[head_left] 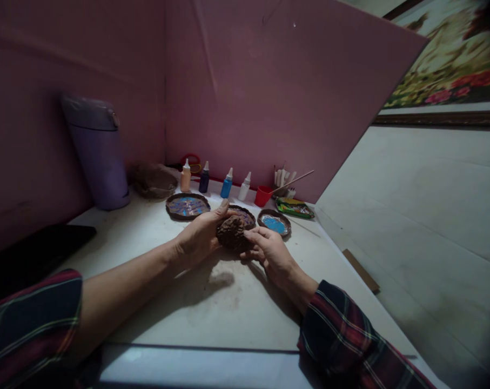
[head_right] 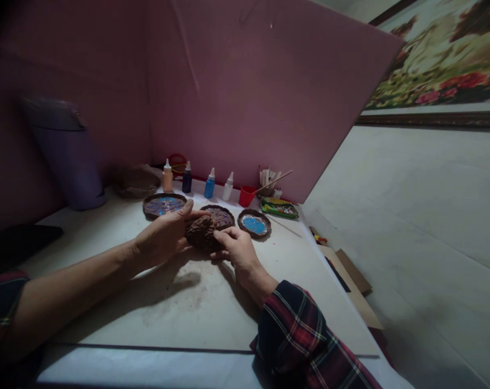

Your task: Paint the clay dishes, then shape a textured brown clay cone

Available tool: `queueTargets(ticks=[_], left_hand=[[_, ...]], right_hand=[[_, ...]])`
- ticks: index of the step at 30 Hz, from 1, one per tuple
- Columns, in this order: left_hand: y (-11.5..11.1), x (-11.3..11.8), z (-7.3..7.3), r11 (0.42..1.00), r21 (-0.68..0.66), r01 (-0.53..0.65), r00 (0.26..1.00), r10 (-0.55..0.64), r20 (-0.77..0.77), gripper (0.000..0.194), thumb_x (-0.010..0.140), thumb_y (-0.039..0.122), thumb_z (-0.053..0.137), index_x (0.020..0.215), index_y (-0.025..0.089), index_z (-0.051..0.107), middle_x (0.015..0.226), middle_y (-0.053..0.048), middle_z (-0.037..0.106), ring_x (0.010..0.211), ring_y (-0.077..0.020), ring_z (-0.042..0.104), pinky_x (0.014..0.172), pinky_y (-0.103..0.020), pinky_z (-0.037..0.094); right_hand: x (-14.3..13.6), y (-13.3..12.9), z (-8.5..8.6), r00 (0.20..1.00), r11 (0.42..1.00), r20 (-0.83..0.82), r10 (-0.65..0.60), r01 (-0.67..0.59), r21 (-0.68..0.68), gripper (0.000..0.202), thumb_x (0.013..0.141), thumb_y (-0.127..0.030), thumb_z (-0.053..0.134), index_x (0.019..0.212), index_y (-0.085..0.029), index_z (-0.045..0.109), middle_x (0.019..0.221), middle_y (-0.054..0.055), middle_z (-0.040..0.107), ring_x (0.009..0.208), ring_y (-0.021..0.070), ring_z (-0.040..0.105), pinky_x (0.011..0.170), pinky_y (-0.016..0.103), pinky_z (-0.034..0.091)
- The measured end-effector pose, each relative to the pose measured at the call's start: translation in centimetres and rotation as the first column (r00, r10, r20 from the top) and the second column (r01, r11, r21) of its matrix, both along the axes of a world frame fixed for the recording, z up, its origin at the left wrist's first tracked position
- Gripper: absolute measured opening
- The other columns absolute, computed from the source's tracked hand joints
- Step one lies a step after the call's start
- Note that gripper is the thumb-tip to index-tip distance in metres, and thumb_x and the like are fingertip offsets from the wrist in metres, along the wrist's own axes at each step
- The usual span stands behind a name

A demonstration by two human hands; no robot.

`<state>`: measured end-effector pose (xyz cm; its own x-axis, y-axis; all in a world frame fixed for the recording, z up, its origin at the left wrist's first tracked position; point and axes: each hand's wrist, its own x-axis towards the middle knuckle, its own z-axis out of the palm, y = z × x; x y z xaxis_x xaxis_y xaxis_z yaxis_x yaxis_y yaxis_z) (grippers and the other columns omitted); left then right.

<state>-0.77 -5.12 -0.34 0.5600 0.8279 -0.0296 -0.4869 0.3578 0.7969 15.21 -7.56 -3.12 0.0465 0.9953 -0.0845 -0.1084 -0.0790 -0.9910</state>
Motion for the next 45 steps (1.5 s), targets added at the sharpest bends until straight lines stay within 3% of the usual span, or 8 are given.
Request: queueTargets(ticks=[23,34,41,45], left_hand=[[-0.1,0.0,-0.3,0.995,0.085,0.053,0.999,-0.053,0.004,0.040,0.083,0.051,0.054,0.086,0.014,0.069,0.080,-0.008,0.069,0.077,-0.0192,0.062,0.077,-0.030,0.047],[-0.1,0.1,-0.1,0.997,0.022,0.074,0.997,-0.074,0.015,0.039,0.084,0.049,0.053,0.085,0.014,0.069,0.079,-0.010,0.069,0.078,-0.0219,0.063,0.079,-0.034,0.047],[-0.5,-0.2,0.7,0.996,-0.086,-0.027,1.000,0.026,-0.016,0.041,0.087,0.047,0.046,0.084,0.010,0.066,0.082,-0.012,0.068,0.079,-0.0245,0.064,0.081,-0.041,0.048],[-0.6,-0.1,0.9,0.992,-0.102,-0.078,0.997,0.076,-0.026,0.040,0.088,0.044,0.047,0.084,0.009,0.065,0.081,-0.012,0.067,0.080,-0.0229,0.063,0.084,-0.038,0.048]], right_hand=[[0.0,0.0,-0.1,1.000,1.000,0.010,-0.010,0.010,-0.004,0.019,0.064,-0.029,0.065,0.073,-0.017,0.052,0.057,-0.001,0.060,0.042,0.0131,0.058,0.041,0.024,0.048],[0.1,0.3,-0.4,1.000,1.000,0.019,-0.002,0.002,0.013,0.015,0.064,-0.026,0.063,0.070,-0.018,0.051,0.054,-0.003,0.058,0.040,0.0131,0.058,0.038,0.023,0.048],[0.2,0.1,-0.3,0.999,0.999,-0.016,0.042,-0.042,0.035,0.019,0.077,-0.034,0.058,0.078,-0.015,0.056,0.070,0.002,0.061,0.046,0.0123,0.059,0.042,0.024,0.050],[0.2,0.1,-0.1,0.999,0.999,-0.026,0.038,-0.038,0.027,0.019,0.078,-0.033,0.058,0.079,-0.015,0.057,0.072,0.003,0.061,0.046,0.0121,0.059,0.041,0.025,0.050]])
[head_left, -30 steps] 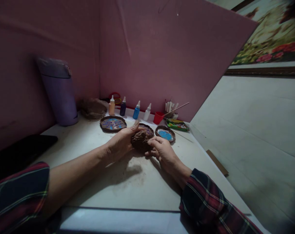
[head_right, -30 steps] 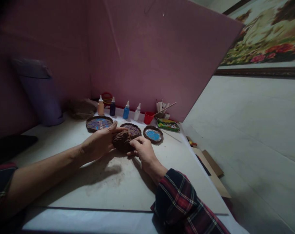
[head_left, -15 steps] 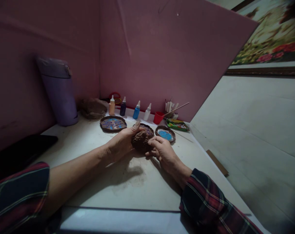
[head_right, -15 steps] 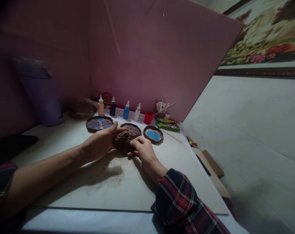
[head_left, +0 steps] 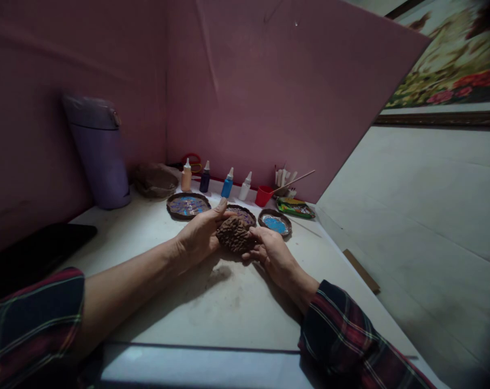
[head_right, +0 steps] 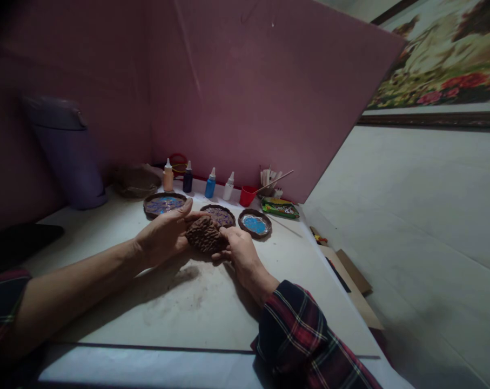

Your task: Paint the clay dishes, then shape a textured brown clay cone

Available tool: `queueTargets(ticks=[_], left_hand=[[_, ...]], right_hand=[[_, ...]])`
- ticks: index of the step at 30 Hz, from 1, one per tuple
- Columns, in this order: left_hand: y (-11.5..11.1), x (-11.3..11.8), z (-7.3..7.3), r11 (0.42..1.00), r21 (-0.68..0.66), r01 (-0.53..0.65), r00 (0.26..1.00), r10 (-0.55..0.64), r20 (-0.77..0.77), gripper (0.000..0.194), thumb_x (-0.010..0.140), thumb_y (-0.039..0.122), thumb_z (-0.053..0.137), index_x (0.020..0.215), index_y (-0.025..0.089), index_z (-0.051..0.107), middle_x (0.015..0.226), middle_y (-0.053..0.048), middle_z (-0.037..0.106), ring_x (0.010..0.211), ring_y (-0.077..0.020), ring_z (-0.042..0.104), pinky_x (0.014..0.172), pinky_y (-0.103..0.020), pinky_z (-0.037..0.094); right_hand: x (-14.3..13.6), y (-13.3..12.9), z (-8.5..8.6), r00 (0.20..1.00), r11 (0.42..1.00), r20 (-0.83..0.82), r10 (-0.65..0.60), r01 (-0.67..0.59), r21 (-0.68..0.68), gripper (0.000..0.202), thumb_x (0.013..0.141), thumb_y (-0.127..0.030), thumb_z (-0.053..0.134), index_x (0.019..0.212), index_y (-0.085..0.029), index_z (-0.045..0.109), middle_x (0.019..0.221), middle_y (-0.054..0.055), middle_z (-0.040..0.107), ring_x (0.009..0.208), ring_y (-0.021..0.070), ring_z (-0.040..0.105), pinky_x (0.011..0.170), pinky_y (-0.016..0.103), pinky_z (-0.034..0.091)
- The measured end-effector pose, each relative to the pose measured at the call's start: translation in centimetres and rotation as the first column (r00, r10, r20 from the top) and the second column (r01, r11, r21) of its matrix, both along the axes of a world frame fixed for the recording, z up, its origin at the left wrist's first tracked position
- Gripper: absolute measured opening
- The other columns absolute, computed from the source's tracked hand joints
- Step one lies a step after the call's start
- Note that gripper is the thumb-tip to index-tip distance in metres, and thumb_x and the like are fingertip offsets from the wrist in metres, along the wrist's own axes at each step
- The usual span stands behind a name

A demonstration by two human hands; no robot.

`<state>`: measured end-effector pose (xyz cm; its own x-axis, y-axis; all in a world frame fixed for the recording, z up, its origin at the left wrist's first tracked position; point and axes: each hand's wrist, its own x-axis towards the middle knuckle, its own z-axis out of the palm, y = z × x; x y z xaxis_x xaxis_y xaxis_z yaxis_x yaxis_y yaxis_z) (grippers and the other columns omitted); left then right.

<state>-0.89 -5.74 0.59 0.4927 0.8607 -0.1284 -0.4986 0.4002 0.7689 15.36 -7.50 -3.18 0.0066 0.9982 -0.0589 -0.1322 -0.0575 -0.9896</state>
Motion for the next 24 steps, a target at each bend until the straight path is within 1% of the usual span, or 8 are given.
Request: queueTargets(ticks=[6,9,13,16,21,24], left_hand=[[0.23,-0.07,-0.25,1.000,-0.027,-0.016,1.000,0.016,0.017,0.038,0.086,0.044,0.051,0.083,0.009,0.065,0.082,-0.012,0.067,0.080,-0.0218,0.063,0.085,-0.036,0.048],[0.38,-0.11,-0.41,0.999,-0.031,-0.019,1.000,0.020,0.021,0.038,0.084,0.045,0.054,0.083,0.009,0.065,0.082,-0.012,0.067,0.082,-0.0222,0.063,0.086,-0.037,0.048],[0.57,-0.13,-0.58,0.999,-0.039,-0.019,0.999,0.020,0.028,0.038,0.083,0.046,0.056,0.085,0.009,0.065,0.082,-0.013,0.067,0.082,-0.0226,0.064,0.086,-0.037,0.048],[0.59,-0.14,-0.62,0.999,-0.046,-0.012,0.999,0.014,0.035,0.038,0.082,0.047,0.057,0.084,0.010,0.065,0.082,-0.013,0.067,0.082,-0.0226,0.064,0.085,-0.037,0.048],[0.21,-0.09,-0.34,1.000,-0.018,-0.007,0.999,0.007,0.033,0.037,0.084,0.046,0.054,0.082,0.010,0.065,0.083,-0.012,0.067,0.082,-0.0219,0.063,0.084,-0.035,0.048],[0.05,-0.06,-0.23,1.000,0.018,0.024,0.999,-0.024,0.031,0.039,0.085,0.047,0.052,0.079,0.012,0.065,0.083,-0.012,0.068,0.080,-0.0224,0.063,0.082,-0.036,0.048]], right_hand=[[0.07,0.09,-0.27,1.000,1.000,0.002,0.003,-0.003,0.008,0.018,0.077,-0.033,0.059,0.078,-0.015,0.057,0.072,0.004,0.063,0.049,0.0121,0.060,0.044,0.023,0.051],[0.15,0.16,-0.44,1.000,1.000,-0.002,0.008,-0.008,0.012,0.018,0.076,-0.034,0.060,0.076,-0.016,0.056,0.069,0.003,0.063,0.048,0.0123,0.059,0.043,0.024,0.051],[0.14,0.11,-0.34,1.000,1.000,0.005,0.007,-0.007,-0.002,0.016,0.073,-0.031,0.062,0.075,-0.016,0.056,0.064,0.002,0.062,0.046,0.0118,0.057,0.042,0.024,0.050],[0.10,0.02,-0.20,1.000,1.000,0.008,-0.005,0.005,0.002,0.014,0.070,-0.029,0.063,0.073,-0.016,0.057,0.064,0.002,0.063,0.048,0.0119,0.058,0.044,0.023,0.050],[0.10,-0.09,-0.14,1.000,1.000,0.029,-0.011,0.011,0.002,0.015,0.069,-0.029,0.064,0.073,-0.017,0.056,0.064,0.002,0.063,0.046,0.0123,0.058,0.042,0.024,0.049],[0.11,-0.03,-0.22,0.999,1.000,0.030,-0.015,0.015,0.000,0.018,0.068,-0.031,0.065,0.073,-0.017,0.055,0.063,0.001,0.062,0.045,0.0124,0.058,0.041,0.025,0.049]])
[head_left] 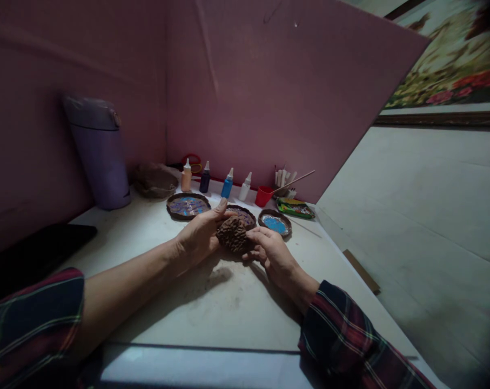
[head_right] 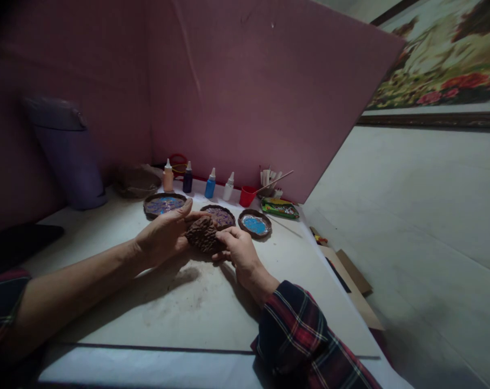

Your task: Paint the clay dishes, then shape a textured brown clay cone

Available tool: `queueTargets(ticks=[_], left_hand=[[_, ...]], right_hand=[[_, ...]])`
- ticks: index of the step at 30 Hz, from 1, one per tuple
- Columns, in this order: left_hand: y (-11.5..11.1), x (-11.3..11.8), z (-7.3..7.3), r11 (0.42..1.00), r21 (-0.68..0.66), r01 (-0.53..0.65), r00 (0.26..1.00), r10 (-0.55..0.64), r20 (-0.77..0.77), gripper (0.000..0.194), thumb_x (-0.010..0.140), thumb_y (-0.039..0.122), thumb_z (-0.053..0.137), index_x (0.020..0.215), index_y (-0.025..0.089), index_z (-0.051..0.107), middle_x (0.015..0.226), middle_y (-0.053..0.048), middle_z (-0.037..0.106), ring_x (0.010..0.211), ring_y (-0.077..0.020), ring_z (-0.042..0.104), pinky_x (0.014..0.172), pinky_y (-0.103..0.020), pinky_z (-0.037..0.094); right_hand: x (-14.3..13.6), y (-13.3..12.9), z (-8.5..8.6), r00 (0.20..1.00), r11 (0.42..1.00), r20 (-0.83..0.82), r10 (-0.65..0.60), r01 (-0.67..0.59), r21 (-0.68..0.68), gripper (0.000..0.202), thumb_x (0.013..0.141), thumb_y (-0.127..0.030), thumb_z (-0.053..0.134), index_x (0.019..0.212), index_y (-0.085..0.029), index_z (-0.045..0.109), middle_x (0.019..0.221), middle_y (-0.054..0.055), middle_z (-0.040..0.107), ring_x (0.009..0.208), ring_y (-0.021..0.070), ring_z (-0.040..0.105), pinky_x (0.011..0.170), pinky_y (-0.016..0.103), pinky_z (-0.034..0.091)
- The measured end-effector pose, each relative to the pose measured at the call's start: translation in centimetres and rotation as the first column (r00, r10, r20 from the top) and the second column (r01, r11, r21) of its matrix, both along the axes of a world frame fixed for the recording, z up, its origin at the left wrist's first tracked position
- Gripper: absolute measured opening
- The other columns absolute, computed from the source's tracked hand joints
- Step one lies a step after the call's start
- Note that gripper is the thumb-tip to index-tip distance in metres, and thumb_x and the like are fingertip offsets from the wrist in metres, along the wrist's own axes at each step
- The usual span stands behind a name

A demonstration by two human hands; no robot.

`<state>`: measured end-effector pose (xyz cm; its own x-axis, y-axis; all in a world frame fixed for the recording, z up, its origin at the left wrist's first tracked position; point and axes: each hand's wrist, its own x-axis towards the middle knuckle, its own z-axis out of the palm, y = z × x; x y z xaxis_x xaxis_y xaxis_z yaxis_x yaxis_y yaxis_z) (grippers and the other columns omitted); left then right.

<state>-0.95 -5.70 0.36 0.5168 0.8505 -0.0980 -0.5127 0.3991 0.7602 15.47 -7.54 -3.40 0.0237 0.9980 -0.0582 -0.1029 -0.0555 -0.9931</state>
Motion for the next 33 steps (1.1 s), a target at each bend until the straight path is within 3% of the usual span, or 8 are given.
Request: queueTargets(ticks=[7,18,33], left_hand=[[0.25,0.00,-0.46,0.992,0.083,0.094,0.996,-0.094,0.003,0.042,0.088,0.048,0.046,0.086,0.012,0.069,0.079,-0.010,0.068,0.074,-0.0209,0.064,0.077,-0.035,0.049],[0.11,0.42,-0.49,0.988,0.140,0.071,0.997,-0.069,-0.018,0.038,0.084,0.047,0.054,0.082,0.013,0.070,0.076,-0.007,0.067,0.073,-0.0172,0.060,0.075,-0.028,0.046],[0.07,0.48,-0.57,0.978,0.160,0.133,0.991,-0.136,0.009,0.043,0.082,0.052,0.054,0.079,0.011,0.068,0.077,-0.010,0.068,0.071,-0.0183,0.060,0.075,-0.031,0.046]], right_hand=[[-0.02,0.15,-0.05,1.000,1.000,-0.006,0.005,-0.005,-0.007,0.020,0.069,-0.033,0.066,0.073,-0.017,0.054,0.062,0.000,0.061,0.044,0.0122,0.057,0.041,0.025,0.049],[-0.24,-0.01,0.19,0.999,0.999,0.025,-0.024,0.025,-0.034,0.016,0.068,-0.029,0.063,0.071,-0.018,0.052,0.058,0.001,0.061,0.040,0.0122,0.056,0.038,0.024,0.047],[-0.43,0.18,0.20,0.998,0.997,0.038,-0.050,0.052,-0.056,0.010,0.066,-0.023,0.058,0.069,-0.019,0.049,0.052,-0.003,0.056,0.037,0.0124,0.055,0.036,0.024,0.047]])
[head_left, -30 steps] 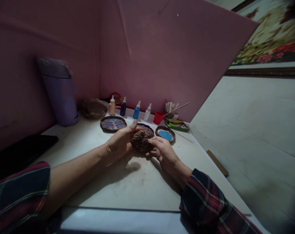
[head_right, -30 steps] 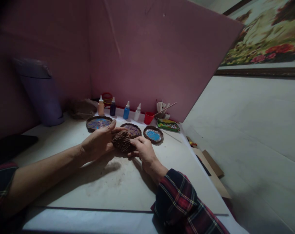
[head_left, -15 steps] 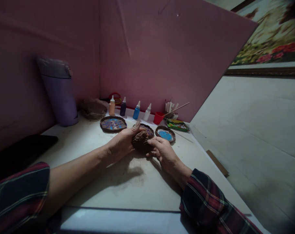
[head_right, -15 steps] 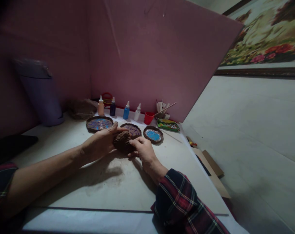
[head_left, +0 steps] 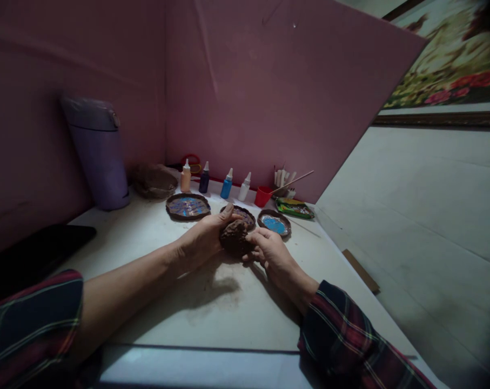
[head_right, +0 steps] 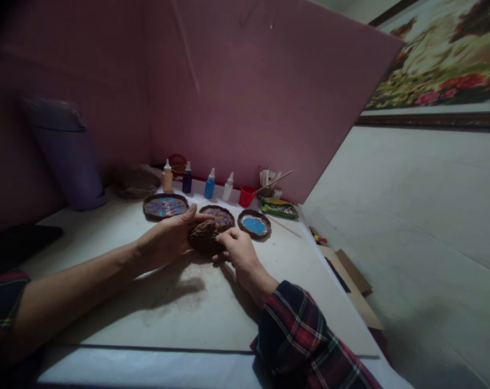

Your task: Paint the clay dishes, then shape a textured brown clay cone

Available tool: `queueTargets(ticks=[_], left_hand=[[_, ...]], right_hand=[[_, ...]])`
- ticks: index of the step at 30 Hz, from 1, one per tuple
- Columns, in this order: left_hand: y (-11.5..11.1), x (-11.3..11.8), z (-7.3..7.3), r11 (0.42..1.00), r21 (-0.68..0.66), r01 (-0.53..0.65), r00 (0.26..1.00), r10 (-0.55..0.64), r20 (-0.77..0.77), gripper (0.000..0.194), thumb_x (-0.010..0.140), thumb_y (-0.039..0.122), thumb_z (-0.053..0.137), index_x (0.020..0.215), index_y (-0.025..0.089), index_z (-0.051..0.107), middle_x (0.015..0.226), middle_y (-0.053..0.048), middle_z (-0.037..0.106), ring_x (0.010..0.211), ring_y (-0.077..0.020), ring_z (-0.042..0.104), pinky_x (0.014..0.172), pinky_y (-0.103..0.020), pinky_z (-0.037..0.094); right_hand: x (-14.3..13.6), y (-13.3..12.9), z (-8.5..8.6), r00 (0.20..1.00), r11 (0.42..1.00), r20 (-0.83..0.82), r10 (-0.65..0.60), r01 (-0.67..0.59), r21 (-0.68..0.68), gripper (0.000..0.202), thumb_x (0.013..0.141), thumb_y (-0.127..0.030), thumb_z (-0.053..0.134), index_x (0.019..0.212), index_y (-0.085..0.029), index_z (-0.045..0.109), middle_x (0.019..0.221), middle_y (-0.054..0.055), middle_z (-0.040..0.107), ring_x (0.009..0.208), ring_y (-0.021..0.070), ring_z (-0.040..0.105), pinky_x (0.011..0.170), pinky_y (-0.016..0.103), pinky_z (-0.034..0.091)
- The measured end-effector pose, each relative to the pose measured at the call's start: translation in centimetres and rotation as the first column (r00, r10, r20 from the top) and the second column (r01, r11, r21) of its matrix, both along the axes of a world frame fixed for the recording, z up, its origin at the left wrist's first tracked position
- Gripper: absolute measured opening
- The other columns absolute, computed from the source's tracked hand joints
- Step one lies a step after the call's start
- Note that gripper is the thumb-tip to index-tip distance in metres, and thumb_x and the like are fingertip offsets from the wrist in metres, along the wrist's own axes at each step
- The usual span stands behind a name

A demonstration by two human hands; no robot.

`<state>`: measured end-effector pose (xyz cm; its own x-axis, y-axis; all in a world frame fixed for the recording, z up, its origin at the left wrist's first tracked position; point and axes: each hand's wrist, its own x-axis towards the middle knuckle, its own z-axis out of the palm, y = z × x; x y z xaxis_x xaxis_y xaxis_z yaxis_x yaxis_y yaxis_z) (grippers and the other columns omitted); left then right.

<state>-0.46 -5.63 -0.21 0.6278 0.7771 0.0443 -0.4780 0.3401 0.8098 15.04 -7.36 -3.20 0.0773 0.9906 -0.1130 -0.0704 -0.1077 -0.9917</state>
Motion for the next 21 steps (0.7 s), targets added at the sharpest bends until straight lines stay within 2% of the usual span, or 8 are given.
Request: queueTargets(ticks=[7,11,16,21], left_hand=[[-0.06,-0.39,0.38,0.988,-0.140,-0.068,0.997,0.064,-0.038,0.043,0.089,0.046,0.042,0.084,0.011,0.067,0.079,-0.010,0.066,0.076,-0.0220,0.062,0.080,-0.039,0.048],[-0.05,-0.35,0.58,0.971,-0.178,-0.161,0.986,0.152,-0.064,0.041,0.089,0.044,0.045,0.082,0.009,0.066,0.081,-0.011,0.066,0.078,-0.0205,0.061,0.084,-0.035,0.047],[0.17,-0.32,0.45,0.969,-0.194,-0.155,0.987,0.145,-0.061,0.040,0.088,0.045,0.047,0.084,0.010,0.066,0.082,-0.011,0.066,0.078,-0.0212,0.061,0.084,-0.037,0.047],[0.21,-0.40,0.35,0.971,-0.189,-0.146,0.989,0.138,-0.054,0.041,0.087,0.046,0.047,0.084,0.010,0.066,0.085,-0.012,0.066,0.081,-0.0229,0.062,0.085,-0.038,0.047]], right_hand=[[0.36,-0.11,-0.17,0.997,0.997,-0.052,0.058,-0.055,0.049,0.016,0.074,-0.031,0.060,0.076,-0.016,0.055,0.063,0.002,0.062,0.046,0.0124,0.058,0.041,0.024,0.049],[0.55,0.02,-0.44,0.995,0.996,-0.068,0.071,-0.067,0.065,0.021,0.076,-0.035,0.062,0.081,-0.015,0.057,0.069,0.004,0.063,0.051,0.0125,0.058,0.044,0.024,0.050],[0.52,-0.08,-0.31,0.995,0.995,-0.062,0.079,-0.075,0.065,0.022,0.074,-0.034,0.064,0.080,-0.015,0.057,0.072,0.005,0.064,0.054,0.0127,0.059,0.045,0.023,0.049],[0.46,-0.15,-0.20,0.996,0.997,-0.051,0.066,-0.063,0.053,0.020,0.071,-0.033,0.066,0.074,-0.016,0.055,0.067,0.002,0.061,0.049,0.0115,0.057,0.044,0.023,0.049]])
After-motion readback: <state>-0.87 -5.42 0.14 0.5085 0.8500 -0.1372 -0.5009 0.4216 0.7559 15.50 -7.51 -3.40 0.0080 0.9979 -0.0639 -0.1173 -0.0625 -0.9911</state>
